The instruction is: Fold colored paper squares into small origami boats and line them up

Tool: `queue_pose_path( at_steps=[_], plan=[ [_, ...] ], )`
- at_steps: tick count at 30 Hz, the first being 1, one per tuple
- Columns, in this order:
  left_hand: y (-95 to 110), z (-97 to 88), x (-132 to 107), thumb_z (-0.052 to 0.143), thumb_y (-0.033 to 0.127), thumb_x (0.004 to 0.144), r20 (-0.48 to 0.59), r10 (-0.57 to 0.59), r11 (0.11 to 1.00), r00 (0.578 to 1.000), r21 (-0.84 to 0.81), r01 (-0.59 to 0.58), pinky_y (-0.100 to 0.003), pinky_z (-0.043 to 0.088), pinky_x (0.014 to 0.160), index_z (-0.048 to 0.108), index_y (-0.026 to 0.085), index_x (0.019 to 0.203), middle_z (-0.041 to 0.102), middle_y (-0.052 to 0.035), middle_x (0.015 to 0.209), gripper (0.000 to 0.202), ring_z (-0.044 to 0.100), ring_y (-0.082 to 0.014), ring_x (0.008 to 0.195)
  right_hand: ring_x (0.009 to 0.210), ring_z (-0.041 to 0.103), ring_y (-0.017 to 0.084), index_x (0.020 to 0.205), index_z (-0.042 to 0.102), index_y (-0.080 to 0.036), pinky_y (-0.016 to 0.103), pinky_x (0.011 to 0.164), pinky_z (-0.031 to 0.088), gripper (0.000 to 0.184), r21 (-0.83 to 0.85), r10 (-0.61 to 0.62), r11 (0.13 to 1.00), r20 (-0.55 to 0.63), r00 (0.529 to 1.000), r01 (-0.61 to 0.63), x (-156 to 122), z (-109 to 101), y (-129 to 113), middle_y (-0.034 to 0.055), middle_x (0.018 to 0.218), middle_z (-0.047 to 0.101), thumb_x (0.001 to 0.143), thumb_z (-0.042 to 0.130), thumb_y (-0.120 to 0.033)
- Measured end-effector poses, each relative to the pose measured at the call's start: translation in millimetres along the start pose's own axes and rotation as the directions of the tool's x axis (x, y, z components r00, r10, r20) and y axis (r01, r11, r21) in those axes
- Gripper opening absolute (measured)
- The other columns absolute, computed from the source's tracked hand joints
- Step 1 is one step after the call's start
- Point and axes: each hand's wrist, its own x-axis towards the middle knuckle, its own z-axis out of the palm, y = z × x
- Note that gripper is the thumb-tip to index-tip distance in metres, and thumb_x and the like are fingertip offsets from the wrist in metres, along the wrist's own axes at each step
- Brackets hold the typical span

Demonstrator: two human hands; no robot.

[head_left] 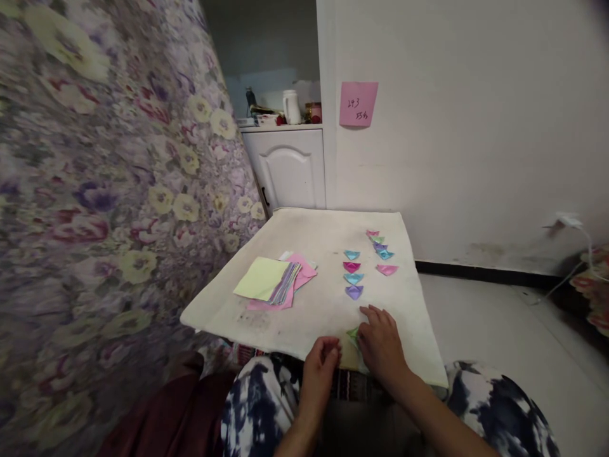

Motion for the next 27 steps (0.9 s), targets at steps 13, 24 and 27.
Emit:
queue_pose_path(
  at_steps=[13, 24, 27],
  plan=[
    [28.1, 10.2, 30.8, 0.049, 0.024, 0.079, 0.125, 0.21, 0.815, 0.97, 0.525, -0.244, -0.029, 0.04, 0.068, 0.064, 0.02, 0.081, 0.064, -0.0033, 0.077, 0.016, 0.056, -0.0194, 0.072, 0.085, 0.06, 0.018, 0.091, 0.064, -0.022, 0.031, 0.078, 0.044, 0.018, 0.271, 0.191, 0.942, 0.044, 0.981, -0.196, 0.9, -24.6, 36.1, 0.0041, 0.096, 0.064, 0.08, 0.051, -0.017],
    [23.5, 31.4, 47.0, 0.053, 0.012, 0.069, 0.182, 0.16, 0.678, 0.97, 0.694, -0.243, -0.026, 0.035, 0.061, 0.064, 0.017, 0.065, 0.059, -0.0011, 0.065, 0.012, 0.052, -0.0158, 0.063, 0.069, 0.06, 0.015, 0.072, 0.064, -0.021, 0.023, 0.061, 0.037, 0.007, 0.188, 0.261, 0.938, 0.167, 0.951, -0.291, 9.6, -4.3, 26.3, -0.0002, 0.073, 0.063, 0.077, 0.059, -0.022],
    [21.4, 32.0, 48.2, 0.052, 0.008, 0.068, 0.18, 0.151, 0.665, 0.972, 0.709, -0.235, -0.025, 0.034, 0.06, 0.062, 0.017, 0.061, 0.058, -0.0002, 0.062, 0.015, 0.052, -0.015, 0.062, 0.07, 0.06, 0.015, 0.071, 0.063, -0.02, 0.023, 0.062, 0.037, 0.009, 0.171, 0.253, 0.944, 0.176, 0.951, -0.283, 11.7, -0.8, 27.2, 0.0, 0.072, 0.063, 0.077, 0.057, -0.017]
  ],
)
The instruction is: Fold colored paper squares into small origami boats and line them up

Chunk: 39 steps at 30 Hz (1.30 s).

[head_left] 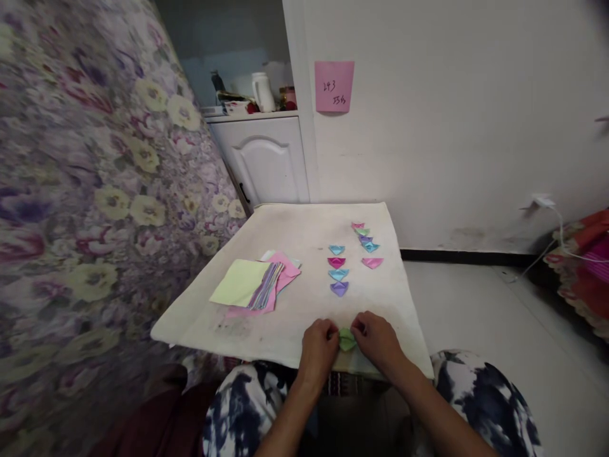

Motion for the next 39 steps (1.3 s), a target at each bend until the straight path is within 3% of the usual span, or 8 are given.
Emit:
queue_pose_path(
  at_steps=[7, 13, 18, 29, 34, 39],
  plan=[
    [-3.7, 1.5, -0.5, 0.052, 0.013, 0.072, -0.009, 0.007, 1.0, 1.0, -0.027, -0.007, -0.024, 0.036, 0.061, 0.062, 0.018, 0.064, 0.061, -0.0003, 0.064, 0.014, 0.054, -0.015, 0.063, 0.075, 0.058, 0.016, 0.083, 0.062, -0.022, 0.024, 0.063, 0.038, 0.008, -0.015, -0.034, 0.999, -0.034, 0.999, 0.033, -6.4, -10.9, -7.7, 0.0012, 0.084, 0.061, 0.083, 0.054, -0.023],
    [-12.7, -4.2, -5.3, 0.041, 0.027, 0.085, -0.013, 0.012, 0.995, 1.0, -0.101, -0.013, -0.026, 0.04, 0.063, 0.065, 0.019, 0.075, 0.065, -0.0027, 0.067, 0.027, 0.058, -0.0177, 0.068, 0.087, 0.051, 0.021, 0.078, 0.066, -0.022, 0.031, 0.075, 0.039, 0.004, -0.091, -0.211, 0.975, -0.066, 0.975, 0.205, -14.2, -13.9, -19.6, 0.0043, 0.089, 0.057, 0.075, 0.067, -0.023],
    [-19.2, -4.9, -9.9, 0.042, 0.026, 0.083, -0.018, 0.003, 0.991, 1.0, -0.13, -0.006, -0.027, 0.041, 0.064, 0.065, 0.019, 0.076, 0.065, -0.0032, 0.068, 0.025, 0.059, -0.0184, 0.068, 0.085, 0.048, 0.022, 0.069, 0.067, -0.02, 0.034, 0.074, 0.035, 0.004, -0.19, -0.21, 0.961, -0.018, 0.978, 0.203, -10.5, -3.6, -24.6, 0.0054, 0.084, 0.056, 0.073, 0.068, -0.019],
    [-27.9, 0.9, -13.3, 0.044, 0.021, 0.078, -0.033, -0.019, 0.976, 0.999, -0.218, 0.011, -0.027, 0.042, 0.062, 0.063, 0.02, 0.078, 0.061, 0.0, 0.062, 0.019, 0.059, -0.0177, 0.063, 0.082, 0.049, 0.021, 0.067, 0.066, -0.018, 0.033, 0.07, 0.033, 0.016, -0.251, -0.215, 0.945, -0.001, 0.977, 0.208, -7.4, 2.2, -27.4, 0.0064, 0.079, 0.057, 0.081, 0.059, -0.014],
    [-29.7, 0.7, -13.4, 0.044, 0.024, 0.08, -0.019, -0.027, 0.962, 0.999, -0.273, 0.02, -0.026, 0.043, 0.06, 0.063, 0.02, 0.08, 0.06, 0.0015, 0.06, 0.019, 0.059, -0.0169, 0.059, 0.083, 0.049, 0.02, 0.069, 0.066, -0.02, 0.032, 0.072, 0.033, 0.013, -0.269, -0.212, 0.943, -0.033, 0.977, 0.196, 0.5, -8.1, -24.3, 0.0048, 0.081, 0.057, 0.081, 0.061, -0.017],
    [-30.9, 0.7, -13.9, 0.046, 0.025, 0.08, -0.021, -0.047, 0.954, 0.999, -0.297, 0.038, -0.026, 0.042, 0.057, 0.062, 0.02, 0.08, 0.059, 0.0017, 0.057, 0.017, 0.059, -0.0172, 0.056, 0.086, 0.047, 0.021, 0.075, 0.066, -0.019, 0.032, 0.073, 0.031, 0.012, -0.318, -0.196, 0.934, -0.073, 0.978, 0.163, 27.7, -27.1, -10.7, 0.0055, 0.083, 0.057, 0.084, 0.058, -0.018]
  ],
)
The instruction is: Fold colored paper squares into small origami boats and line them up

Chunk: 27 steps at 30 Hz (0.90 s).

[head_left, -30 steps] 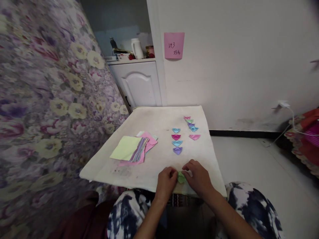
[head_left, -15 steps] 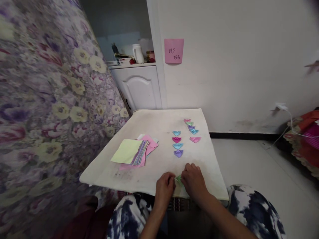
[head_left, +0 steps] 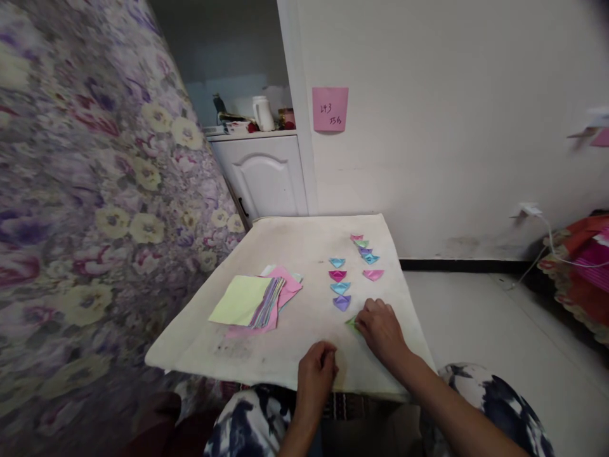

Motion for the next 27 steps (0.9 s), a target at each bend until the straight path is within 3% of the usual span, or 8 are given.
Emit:
queue_pose_path(
  at_steps=[12, 20, 24, 27],
  plan=[
    [-10.6, 3.2, 1.2, 0.047, 0.028, 0.081, -0.004, -0.041, 0.997, 0.999, -0.06, 0.041, -0.024, 0.042, 0.055, 0.061, 0.019, 0.081, 0.06, -0.0002, 0.064, 0.017, 0.058, -0.0166, 0.057, 0.088, 0.047, 0.023, 0.077, 0.069, -0.016, 0.032, 0.071, 0.028, 0.02, -0.096, 0.09, 0.992, 0.024, 0.996, -0.088, 63.8, 13.6, 48.3, 0.0105, 0.086, 0.059, 0.085, 0.05, -0.016],
    [-7.7, 2.4, 3.3, 0.046, 0.031, 0.082, 0.018, -0.066, 0.997, 0.998, -0.039, 0.066, -0.025, 0.043, 0.055, 0.061, 0.018, 0.081, 0.057, -0.0001, 0.065, 0.02, 0.056, -0.0165, 0.058, 0.087, 0.049, 0.024, 0.077, 0.07, -0.018, 0.032, 0.071, 0.029, 0.017, -0.019, 0.096, 0.995, 0.023, 0.995, -0.095, 69.8, 30.4, 54.3, 0.0097, 0.088, 0.06, 0.081, 0.054, -0.016],
    [-12.2, 2.6, 4.6, 0.047, 0.031, 0.08, 0.035, -0.07, 0.993, 0.997, -0.094, 0.073, -0.024, 0.041, 0.053, 0.061, 0.018, 0.08, 0.055, 0.0011, 0.062, 0.019, 0.055, -0.0157, 0.056, 0.091, 0.049, 0.024, 0.091, 0.069, -0.02, 0.031, 0.076, 0.031, 0.017, 0.057, 0.106, 0.993, -0.02, 0.994, -0.105, 66.2, 18.4, 63.3, 0.0088, 0.093, 0.059, 0.082, 0.054, -0.018],
    [-15.5, 2.7, 2.8, 0.049, 0.034, 0.079, 0.066, -0.117, 0.973, 0.991, -0.19, 0.128, -0.023, 0.039, 0.05, 0.061, 0.017, 0.082, 0.052, 0.0034, 0.055, 0.02, 0.053, -0.0144, 0.052, 0.089, 0.05, 0.023, 0.093, 0.065, -0.018, 0.032, 0.078, 0.033, 0.022, 0.119, 0.113, 0.987, -0.051, 0.992, -0.107, 56.4, 4.8, 63.8, 0.0093, 0.092, 0.059, 0.087, 0.045, -0.018]
  ],
)
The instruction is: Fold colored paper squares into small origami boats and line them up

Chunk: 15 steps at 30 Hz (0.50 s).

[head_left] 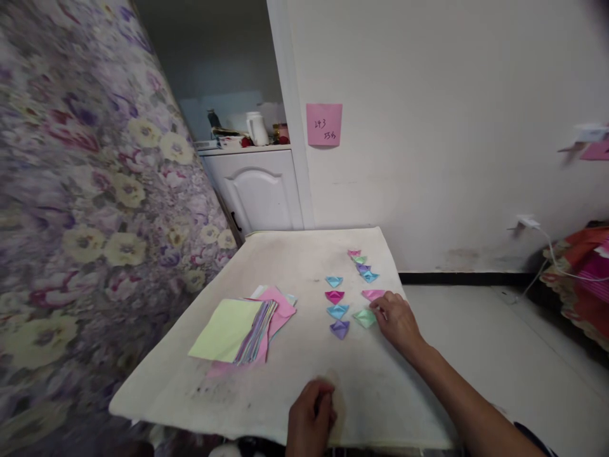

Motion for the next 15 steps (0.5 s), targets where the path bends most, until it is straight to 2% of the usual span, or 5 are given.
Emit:
queue_pose_path(
  at_steps=[4, 7, 10, 12, 15],
  plan=[
    [7.2, -13.6, -3.5, 0.052, 0.039, 0.079, -0.018, -0.029, 0.998, 0.999, -0.058, 0.028, -0.021, 0.037, 0.047, 0.062, 0.017, 0.086, 0.053, 0.0042, 0.051, 0.025, 0.05, -0.0129, 0.048, 0.079, 0.054, 0.017, 0.08, 0.063, -0.019, 0.026, 0.073, 0.036, 0.019, 0.141, -0.132, 0.983, 0.075, 0.988, 0.121, -28.7, 3.1, -28.3, 0.0036, 0.08, 0.062, 0.086, 0.044, -0.018],
    [18.1, -44.9, 0.0, 0.052, 0.036, 0.079, -0.152, 0.061, 0.997, 0.986, 0.065, -0.052, -0.023, 0.042, 0.052, 0.063, 0.017, 0.088, 0.06, 0.0016, 0.061, 0.024, 0.055, -0.0142, 0.055, 0.065, 0.056, 0.013, 0.072, 0.062, -0.022, 0.021, 0.061, 0.036, 0.012, 0.271, -0.283, 0.935, 0.188, 0.941, 0.227, -55.6, 23.0, -57.7, -0.0024, 0.07, 0.064, 0.079, 0.054, -0.02],
    [25.0, -90.8, 11.3, 0.049, 0.034, 0.081, -0.351, 0.271, 0.914, 0.896, 0.387, -0.125, -0.026, 0.047, 0.06, 0.065, 0.019, 0.087, 0.064, -0.0013, 0.069, 0.024, 0.06, -0.0173, 0.065, 0.068, 0.058, 0.014, 0.069, 0.063, -0.02, 0.022, 0.062, 0.035, 0.01, 0.359, -0.311, 0.916, 0.35, 0.884, 0.18, -72.3, 43.6, -74.3, -0.0006, 0.073, 0.067, 0.075, 0.055, -0.02],
    [25.6, -121.0, 22.7, 0.047, 0.032, 0.081, -0.421, 0.309, 0.882, 0.853, 0.462, -0.092, -0.029, 0.047, 0.069, 0.065, 0.02, 0.088, 0.066, -0.0042, 0.083, 0.022, 0.06, -0.0194, 0.076, 0.067, 0.059, 0.015, 0.07, 0.064, -0.02, 0.022, 0.06, 0.033, 0.008, 0.36, -0.286, 0.924, 0.421, 0.861, 0.131, -74.9, 52.5, -77.6, -0.0001, 0.071, 0.068, 0.073, 0.056, -0.021],
    [21.5, -152.5, 43.3, 0.048, 0.029, 0.079, -0.478, 0.316, 0.842, 0.82, 0.54, -0.009, -0.034, 0.047, 0.074, 0.064, 0.019, 0.085, 0.063, -0.0062, 0.085, 0.02, 0.059, -0.022, 0.079, 0.066, 0.059, 0.015, 0.071, 0.064, -0.021, 0.023, 0.06, 0.032, 0.007, 0.337, -0.255, 0.936, 0.448, 0.857, 0.102, -72.4, 58.2, -77.8, -0.0002, 0.07, 0.068, 0.071, 0.058, -0.024]
  ],
)
